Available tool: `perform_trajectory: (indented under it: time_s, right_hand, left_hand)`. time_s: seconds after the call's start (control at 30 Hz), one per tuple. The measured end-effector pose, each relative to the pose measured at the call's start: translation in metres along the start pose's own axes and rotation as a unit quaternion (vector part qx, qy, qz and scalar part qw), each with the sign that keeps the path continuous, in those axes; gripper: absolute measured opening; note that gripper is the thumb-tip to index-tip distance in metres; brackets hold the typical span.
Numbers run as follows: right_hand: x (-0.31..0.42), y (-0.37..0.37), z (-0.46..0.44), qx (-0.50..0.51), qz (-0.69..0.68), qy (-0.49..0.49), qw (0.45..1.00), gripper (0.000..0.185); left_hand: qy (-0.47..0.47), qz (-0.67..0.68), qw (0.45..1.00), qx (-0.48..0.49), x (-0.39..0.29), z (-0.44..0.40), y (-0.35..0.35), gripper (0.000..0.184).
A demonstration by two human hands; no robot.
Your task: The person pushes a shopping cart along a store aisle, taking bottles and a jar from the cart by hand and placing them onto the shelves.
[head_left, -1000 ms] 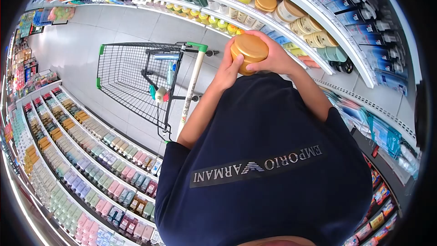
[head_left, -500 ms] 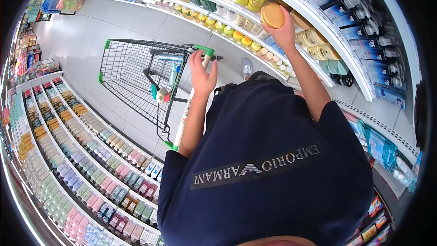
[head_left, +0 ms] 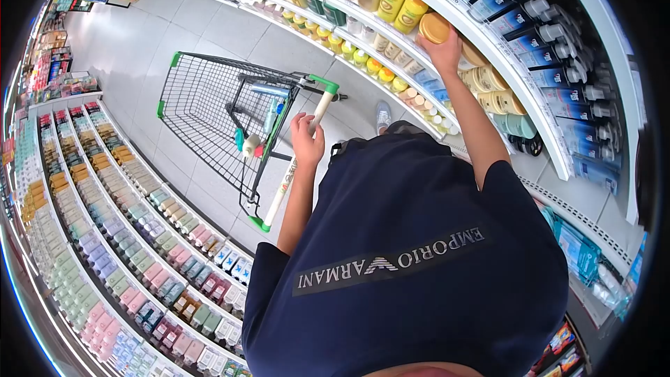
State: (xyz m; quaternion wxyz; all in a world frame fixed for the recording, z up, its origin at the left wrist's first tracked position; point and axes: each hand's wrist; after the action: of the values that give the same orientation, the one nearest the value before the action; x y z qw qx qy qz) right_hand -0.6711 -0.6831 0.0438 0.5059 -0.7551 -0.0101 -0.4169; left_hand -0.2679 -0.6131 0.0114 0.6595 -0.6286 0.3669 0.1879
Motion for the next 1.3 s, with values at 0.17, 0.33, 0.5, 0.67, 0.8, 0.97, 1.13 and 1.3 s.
perform_trajectory:
  time_s: [0.17,0.33,0.5,0.67,0.8,0.97,1.13,1.3]
  right_hand:
    - [-0.003,0.008,-0.005,-0.021,0.007,-0.013,1.000,0.094]
    - [-0.007,0.012,-0.009,-0.037,0.008,-0.020,0.999,0.095]
    - [-0.005,0.008,-0.009,0.008,0.074,0.022,0.997,0.091]
    - [0.014,-0.007,-0.008,0.051,0.163,0.048,0.984,0.085]
    - [0.018,-0.014,-0.010,0.082,0.223,0.022,0.971,0.076]
    - [0.018,-0.017,-0.017,0.119,0.251,0.017,0.960,0.072]
    - [0.014,-0.019,-0.023,0.157,0.253,0.013,0.954,0.069]
    - [0.015,-0.022,-0.025,0.165,0.255,0.009,0.953,0.067]
  left_hand:
    - [-0.016,0.023,1.000,-0.006,0.007,0.003,0.003,0.024]
    - [-0.062,0.067,0.996,0.010,0.005,0.003,0.004,0.023]
    - [-0.014,0.052,0.999,-0.004,0.004,0.004,0.004,0.023]
    - [-0.029,0.049,0.998,0.004,0.000,0.003,0.003,0.021]
    - [-0.014,0.030,0.999,-0.004,0.004,0.002,0.006,0.019]
    - [-0.017,0.034,0.999,-0.008,0.012,0.003,0.011,0.019]
    - [-0.003,0.001,1.000,-0.016,0.011,0.003,0.009,0.019]
    - [-0.015,-0.037,0.999,0.005,0.009,0.003,0.009,0.023]
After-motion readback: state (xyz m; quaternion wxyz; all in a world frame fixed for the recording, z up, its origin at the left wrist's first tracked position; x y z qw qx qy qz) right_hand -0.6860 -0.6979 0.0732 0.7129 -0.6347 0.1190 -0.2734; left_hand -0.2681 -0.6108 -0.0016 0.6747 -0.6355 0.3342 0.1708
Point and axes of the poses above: each hand's wrist, its own z-axis away from the middle knuckle, its own y-axis out of the palm, x = y × z, and after that the axes turned 6 degrees about x, right-handed
